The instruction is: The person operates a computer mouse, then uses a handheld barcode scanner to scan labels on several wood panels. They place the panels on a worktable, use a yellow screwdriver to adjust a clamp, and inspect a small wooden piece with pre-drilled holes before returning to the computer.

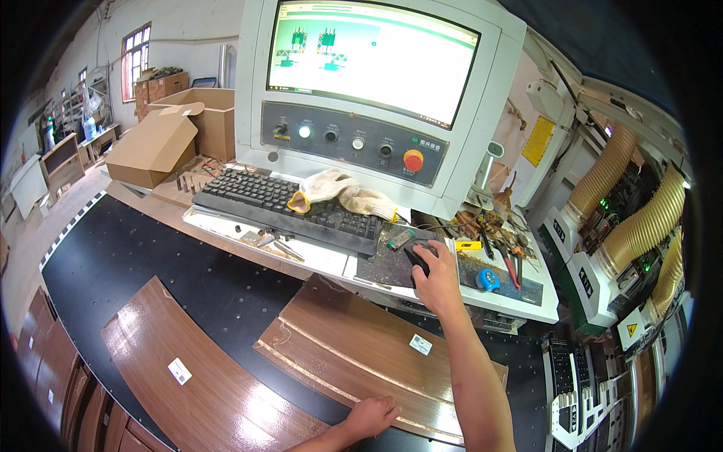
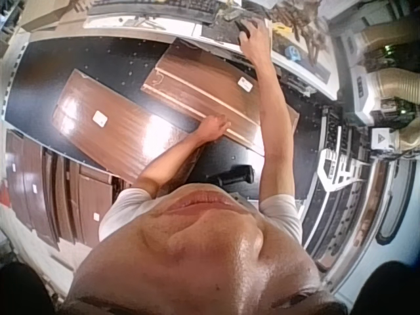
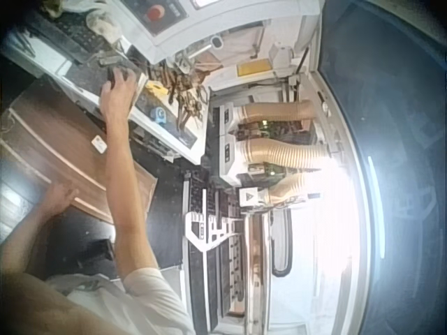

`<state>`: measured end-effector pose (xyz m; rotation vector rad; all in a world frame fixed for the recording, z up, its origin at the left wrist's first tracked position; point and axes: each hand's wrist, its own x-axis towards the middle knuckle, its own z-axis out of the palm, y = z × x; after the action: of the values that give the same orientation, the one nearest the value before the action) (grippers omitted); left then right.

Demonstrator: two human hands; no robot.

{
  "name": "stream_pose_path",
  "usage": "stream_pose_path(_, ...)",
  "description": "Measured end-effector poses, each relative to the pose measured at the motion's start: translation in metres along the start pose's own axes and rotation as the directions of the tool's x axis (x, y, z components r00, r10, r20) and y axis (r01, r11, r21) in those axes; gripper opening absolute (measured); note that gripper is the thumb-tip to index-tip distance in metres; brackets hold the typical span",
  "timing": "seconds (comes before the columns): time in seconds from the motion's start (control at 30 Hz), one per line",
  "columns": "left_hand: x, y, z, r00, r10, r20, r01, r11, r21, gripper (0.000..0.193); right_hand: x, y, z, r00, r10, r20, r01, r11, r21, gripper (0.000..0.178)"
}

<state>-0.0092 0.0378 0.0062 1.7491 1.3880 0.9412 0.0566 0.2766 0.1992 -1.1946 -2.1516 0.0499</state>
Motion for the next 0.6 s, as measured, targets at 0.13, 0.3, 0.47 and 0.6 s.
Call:
stream_pose_path(0.13, 0.0001, -0.0029, 0.0037, 0.999, 0.011, -0.030, -0.011, 1.000, 0.012, 0.039, -0.0003, 0.0004, 0.0011, 1.000, 0.005, -0.004, -0.005, 1.000, -0.002, 0.041)
stream_pose_path(0.3, -0.0003, -0.0054, 0.0053, 0.999, 0.019, -0.028, -0.018, 1.000, 0.022, 0.040, -0.0001, 0.0005, 0.0010, 1.000, -0.011, -0.005, 0.011, 1.000, 0.005, 0.041)
stream_pose_path(0.47, 0.0010, -0.0047, 0.0051, 1.000, -0.006, -0.011, 0.006, 1.000, 0.014, 0.040, -0.0009, 0.0004, 0.0004, 1.000, -0.012, -0.004, 0.012, 1.000, 0.003, 0.040)
stream_pose_path(0.6, 0.0001, -0.0042, 0.0034, 0.999, -0.040, 0.025, 0.039, 0.999, 0.021, 0.039, 0.0011, 0.0029, 0.0028, 0.999, -0.029, -0.013, 0.029, 1.000, 0.003, 0.042)
